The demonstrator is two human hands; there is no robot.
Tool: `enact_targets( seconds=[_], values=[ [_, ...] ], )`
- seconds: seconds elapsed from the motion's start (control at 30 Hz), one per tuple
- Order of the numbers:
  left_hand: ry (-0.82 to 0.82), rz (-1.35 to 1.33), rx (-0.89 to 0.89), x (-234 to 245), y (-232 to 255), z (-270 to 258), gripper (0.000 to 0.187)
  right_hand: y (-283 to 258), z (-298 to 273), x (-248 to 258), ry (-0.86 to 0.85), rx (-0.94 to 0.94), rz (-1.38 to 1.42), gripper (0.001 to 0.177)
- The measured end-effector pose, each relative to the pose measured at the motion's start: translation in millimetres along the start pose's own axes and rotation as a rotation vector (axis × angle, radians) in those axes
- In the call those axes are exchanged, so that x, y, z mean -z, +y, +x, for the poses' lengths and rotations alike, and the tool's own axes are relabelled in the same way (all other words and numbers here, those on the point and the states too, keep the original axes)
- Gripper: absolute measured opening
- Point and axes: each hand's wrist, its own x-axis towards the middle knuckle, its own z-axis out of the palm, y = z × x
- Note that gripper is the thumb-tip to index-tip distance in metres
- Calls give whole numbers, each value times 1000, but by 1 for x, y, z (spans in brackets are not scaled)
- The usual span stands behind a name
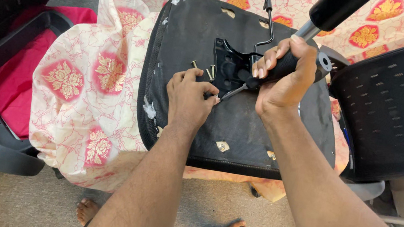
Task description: The person attaches the gas lift cylinder to the underside of an office chair seat using a screwdriver and multiple screws. The person then positions the chair base with casters over the cylinder and continues to secure the assembly by tightening additional screws.
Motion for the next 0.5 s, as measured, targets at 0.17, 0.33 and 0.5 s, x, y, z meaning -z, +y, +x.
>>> enact_targets(
  seconds=[0.17, 0.33, 0.5],
  values=[
    [7, 18, -36, 2, -6, -1, 19, 11, 9, -4, -51, -41, 19, 29],
    [-24, 35, 4, 8, -1, 1, 20, 15, 3, -8, -92, -2, -30, 30],
    [-16, 177, -54, 10, 7, -3, 15, 11, 0, -12, -96, 79, -135, 32]
  ],
)
